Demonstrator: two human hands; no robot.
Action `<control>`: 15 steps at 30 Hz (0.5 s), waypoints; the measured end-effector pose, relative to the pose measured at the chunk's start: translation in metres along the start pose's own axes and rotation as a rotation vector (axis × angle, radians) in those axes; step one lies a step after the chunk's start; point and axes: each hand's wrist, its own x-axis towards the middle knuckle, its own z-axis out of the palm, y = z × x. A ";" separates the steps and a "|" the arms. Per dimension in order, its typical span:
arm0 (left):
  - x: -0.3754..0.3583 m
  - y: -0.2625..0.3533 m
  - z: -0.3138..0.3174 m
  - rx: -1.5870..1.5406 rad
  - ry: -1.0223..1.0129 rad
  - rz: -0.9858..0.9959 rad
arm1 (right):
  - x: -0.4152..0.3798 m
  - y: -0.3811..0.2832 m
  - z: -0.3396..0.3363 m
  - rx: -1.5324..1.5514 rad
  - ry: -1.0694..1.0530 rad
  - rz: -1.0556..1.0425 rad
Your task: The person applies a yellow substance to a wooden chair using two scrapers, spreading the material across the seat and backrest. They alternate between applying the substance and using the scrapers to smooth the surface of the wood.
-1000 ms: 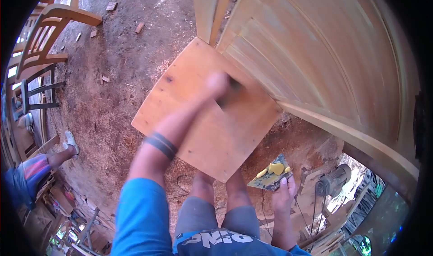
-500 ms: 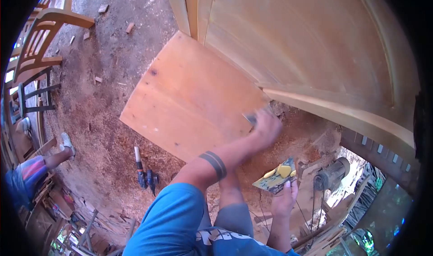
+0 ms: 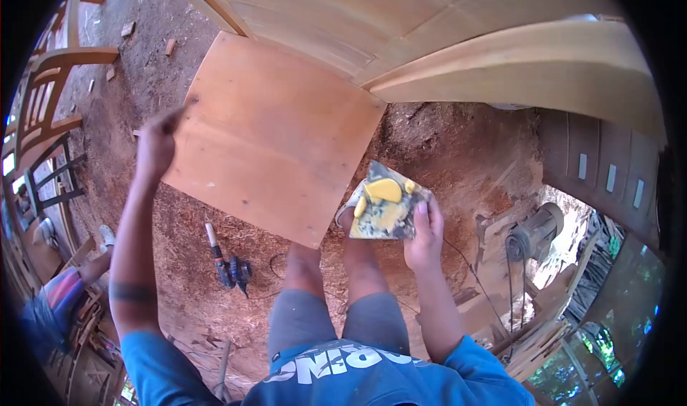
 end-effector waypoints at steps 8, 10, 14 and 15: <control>-0.105 0.207 -0.003 0.117 -0.467 0.592 | 0.019 -0.016 0.038 -0.404 -0.190 -0.090; -0.109 0.215 0.002 0.161 -0.422 0.564 | 0.019 -0.020 0.042 -0.417 -0.239 -0.094; -0.110 0.229 -0.005 0.209 -0.398 0.558 | 0.018 -0.024 0.047 -0.496 -0.308 -0.083; -0.110 0.232 -0.007 0.225 -0.397 0.567 | 0.017 -0.024 0.048 -0.528 -0.323 -0.084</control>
